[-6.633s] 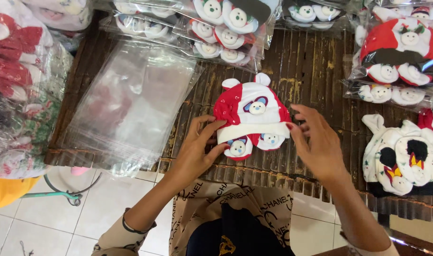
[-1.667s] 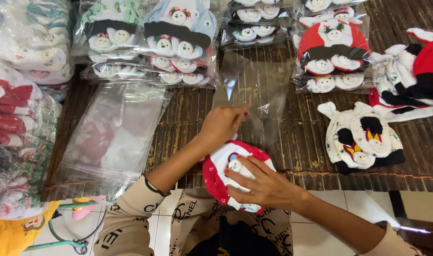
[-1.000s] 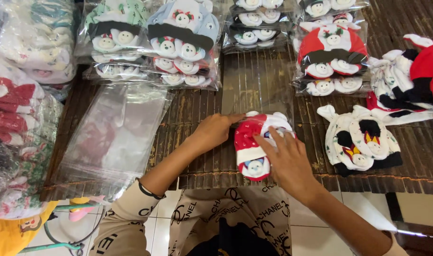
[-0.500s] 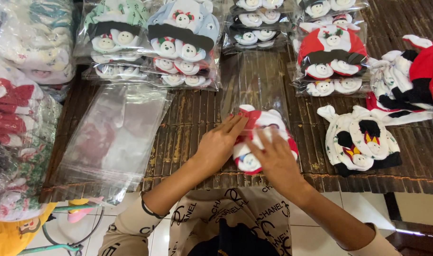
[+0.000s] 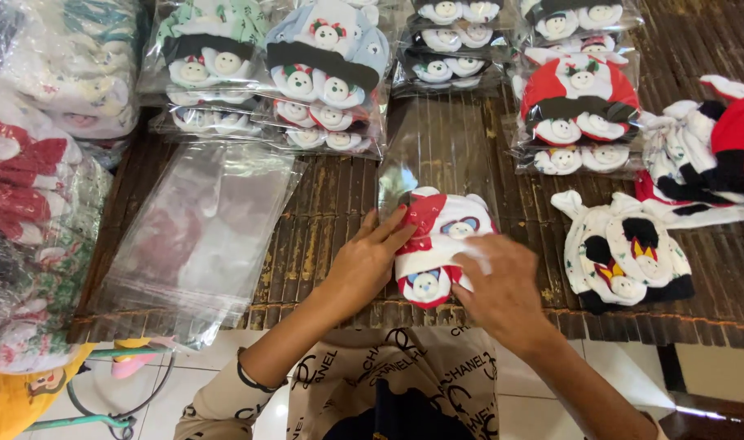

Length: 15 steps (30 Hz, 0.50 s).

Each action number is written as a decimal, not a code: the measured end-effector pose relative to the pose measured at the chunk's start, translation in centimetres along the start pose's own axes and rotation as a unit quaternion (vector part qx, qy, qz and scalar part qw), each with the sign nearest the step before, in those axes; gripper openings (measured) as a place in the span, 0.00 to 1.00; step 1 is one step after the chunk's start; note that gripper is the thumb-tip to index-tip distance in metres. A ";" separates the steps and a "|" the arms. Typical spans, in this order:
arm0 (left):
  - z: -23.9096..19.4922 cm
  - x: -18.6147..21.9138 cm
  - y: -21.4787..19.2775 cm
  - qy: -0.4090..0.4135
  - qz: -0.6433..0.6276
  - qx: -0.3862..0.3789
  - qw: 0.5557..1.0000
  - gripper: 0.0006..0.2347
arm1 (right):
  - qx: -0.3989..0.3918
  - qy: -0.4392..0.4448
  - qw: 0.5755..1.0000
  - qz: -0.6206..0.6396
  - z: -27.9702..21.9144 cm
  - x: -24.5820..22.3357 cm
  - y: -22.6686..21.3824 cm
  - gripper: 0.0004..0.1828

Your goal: Packaging baby hats and socks into clear plastic bags

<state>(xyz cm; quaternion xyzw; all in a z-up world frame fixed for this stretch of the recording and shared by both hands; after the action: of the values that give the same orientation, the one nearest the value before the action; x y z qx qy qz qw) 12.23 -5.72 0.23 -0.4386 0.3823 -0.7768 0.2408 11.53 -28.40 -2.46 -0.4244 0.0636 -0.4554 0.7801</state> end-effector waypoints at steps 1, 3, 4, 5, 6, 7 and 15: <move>-0.1 -0.3 -0.1 -0.004 -0.012 0.001 1.000 0.22 | -0.092 0.062 0.992 0.065 0.5 1.1 -0.8 0.35; -0.4 -0.7 0.0 -0.010 -0.027 0.000 1.000 0.21 | -0.186 0.124 0.966 0.128 1.5 2.8 -1.9 0.60; -0.4 -1.0 0.2 -0.019 -0.057 -0.012 0.998 0.22 | -0.233 0.158 0.930 0.236 2.1 3.6 -2.0 0.67; -0.3 -1.3 0.2 -0.025 -0.086 -0.024 0.996 0.23 | -0.274 0.191 0.879 0.340 2.8 4.3 -2.1 0.73; -0.5 -1.4 0.4 -0.025 -0.086 -0.026 0.996 0.23 | -0.274 0.193 0.879 0.339 2.5 4.2 -1.5 0.73; -0.5 -1.6 0.5 -0.028 -0.122 -0.028 0.992 0.22 | -0.252 0.185 0.885 0.345 2.6 4.1 -1.0 0.61; -1.7 2.0 -5.3 -0.024 -0.217 -0.035 0.975 0.17 | -0.179 0.119 0.970 0.112 3.0 1.9 -3.4 0.54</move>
<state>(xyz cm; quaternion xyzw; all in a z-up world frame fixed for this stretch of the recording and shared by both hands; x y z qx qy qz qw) 9.50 -3.34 4.97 -0.5378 0.2990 -0.7860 0.0599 11.88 -28.79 2.46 -0.4902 0.2840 -0.3933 0.7241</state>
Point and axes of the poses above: each hand's wrist, its own z-axis towards the middle knuckle, its own y-axis out of the palm, x = y × z, the point moved 3 cm from there along z, towards the middle knuckle, and after that the axes turned 10 degrees about -z, right-handed, at the moved point
